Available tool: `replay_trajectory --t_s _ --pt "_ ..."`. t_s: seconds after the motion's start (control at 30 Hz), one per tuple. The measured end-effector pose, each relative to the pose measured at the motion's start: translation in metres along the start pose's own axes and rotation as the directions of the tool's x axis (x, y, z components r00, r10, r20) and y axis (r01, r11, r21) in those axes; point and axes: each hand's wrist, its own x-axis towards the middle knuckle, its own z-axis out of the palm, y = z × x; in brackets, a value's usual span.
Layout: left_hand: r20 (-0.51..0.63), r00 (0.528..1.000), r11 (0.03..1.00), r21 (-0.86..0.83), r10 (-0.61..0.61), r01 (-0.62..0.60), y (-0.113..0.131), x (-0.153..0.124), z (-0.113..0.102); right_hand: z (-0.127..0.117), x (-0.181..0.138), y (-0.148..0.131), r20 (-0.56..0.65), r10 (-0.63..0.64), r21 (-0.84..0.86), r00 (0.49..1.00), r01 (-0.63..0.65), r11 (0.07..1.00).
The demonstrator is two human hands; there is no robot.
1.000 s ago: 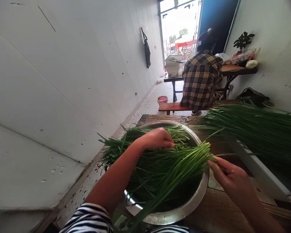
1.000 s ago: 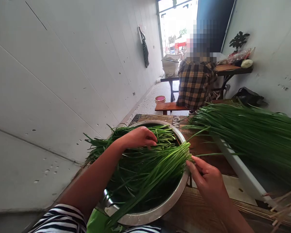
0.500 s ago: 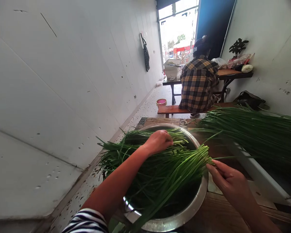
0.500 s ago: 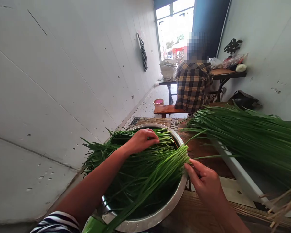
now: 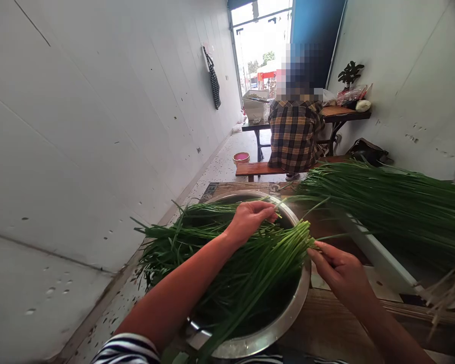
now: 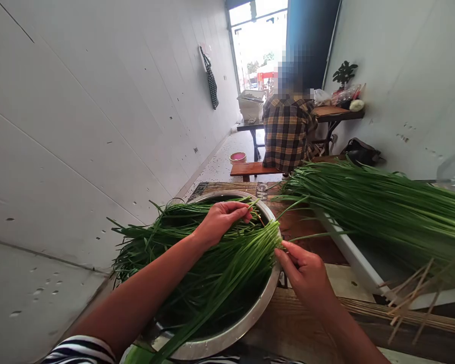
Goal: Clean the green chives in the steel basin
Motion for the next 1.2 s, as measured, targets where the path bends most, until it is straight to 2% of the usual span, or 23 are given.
replay_trajectory --t_s 0.43,0.77,1.2 --pt "0.087 0.996 0.999 -0.05 -0.005 0.01 0.0027 -0.0024 0.0026 0.0001 0.0014 0.002 0.016 -0.037 0.016 0.999 0.037 0.999" --pt "0.106 0.992 0.995 -0.066 -0.067 0.074 0.0 -0.0027 0.0032 -0.0002 0.0012 -0.004 0.003 -0.022 0.026 1.0 0.022 0.999" --pt "0.114 0.992 0.995 -0.078 -0.046 0.055 0.0006 -0.0037 0.0031 0.0008 0.0001 -0.0004 0.011 -0.028 0.022 1.0 0.027 0.999"
